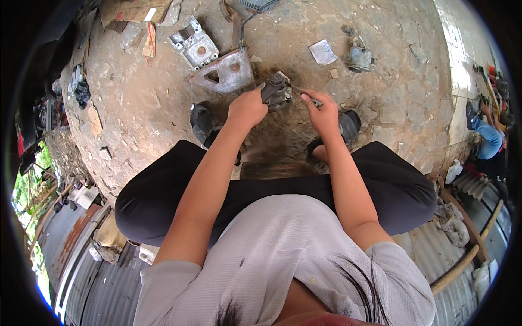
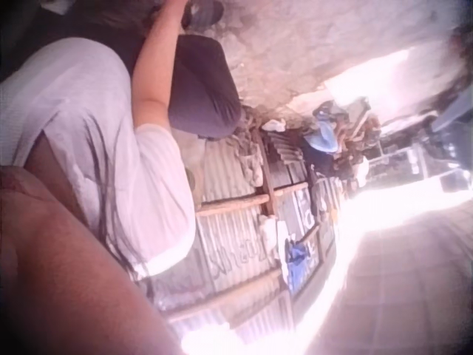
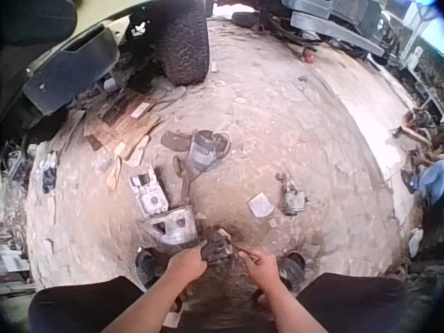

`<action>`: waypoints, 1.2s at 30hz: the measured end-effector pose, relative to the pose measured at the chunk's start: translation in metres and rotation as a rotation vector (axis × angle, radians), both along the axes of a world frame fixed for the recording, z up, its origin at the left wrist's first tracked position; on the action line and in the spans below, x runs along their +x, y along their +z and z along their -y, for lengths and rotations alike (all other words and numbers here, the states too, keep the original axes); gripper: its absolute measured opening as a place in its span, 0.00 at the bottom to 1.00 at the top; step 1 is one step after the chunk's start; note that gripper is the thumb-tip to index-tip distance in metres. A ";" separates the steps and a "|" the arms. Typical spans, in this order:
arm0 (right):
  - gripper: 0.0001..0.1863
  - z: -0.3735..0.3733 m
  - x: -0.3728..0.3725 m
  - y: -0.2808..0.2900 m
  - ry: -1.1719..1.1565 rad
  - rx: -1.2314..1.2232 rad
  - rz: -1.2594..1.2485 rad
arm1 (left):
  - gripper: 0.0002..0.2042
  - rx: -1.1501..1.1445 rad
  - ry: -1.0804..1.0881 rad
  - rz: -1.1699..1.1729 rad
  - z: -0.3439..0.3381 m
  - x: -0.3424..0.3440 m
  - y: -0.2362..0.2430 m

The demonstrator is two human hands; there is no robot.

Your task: The person sits on the floor and uses a small metal tool to scrape and clean the surfaces of several disassembled mechanical parts. They repeatedly rub the tool against the metal components, turning them over to access different sides.

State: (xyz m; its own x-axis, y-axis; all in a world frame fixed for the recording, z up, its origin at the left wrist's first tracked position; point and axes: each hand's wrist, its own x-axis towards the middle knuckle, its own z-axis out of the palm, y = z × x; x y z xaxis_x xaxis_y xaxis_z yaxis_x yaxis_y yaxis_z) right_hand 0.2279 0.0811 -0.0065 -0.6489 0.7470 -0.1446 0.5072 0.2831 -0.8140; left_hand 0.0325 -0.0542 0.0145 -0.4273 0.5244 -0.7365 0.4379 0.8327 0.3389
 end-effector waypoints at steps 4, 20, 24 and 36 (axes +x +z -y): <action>0.13 -0.002 0.011 -0.025 0.051 0.071 0.033 | 0.22 -0.007 -0.035 -0.062 0.000 0.001 0.000; 0.13 -0.012 0.000 -0.011 -0.246 -0.391 0.153 | 0.17 -0.018 -0.101 -0.105 -0.001 0.003 -0.002; 0.15 -0.005 0.006 -0.032 -0.237 -0.156 -0.071 | 0.18 -0.019 -0.112 -0.106 -0.001 0.004 -0.003; 0.18 -0.003 0.008 -0.028 -0.170 -0.196 -0.009 | 0.20 -0.032 -0.063 -0.107 0.002 0.014 -0.001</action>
State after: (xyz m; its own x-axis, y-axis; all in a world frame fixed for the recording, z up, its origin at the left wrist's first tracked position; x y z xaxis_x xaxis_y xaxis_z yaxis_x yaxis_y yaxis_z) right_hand 0.2362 0.0838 -0.0342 -0.5180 0.8038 -0.2924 0.5268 0.0305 -0.8495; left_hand 0.0464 -0.0567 0.0132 -0.4713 0.5294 -0.7055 0.5217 0.8122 0.2610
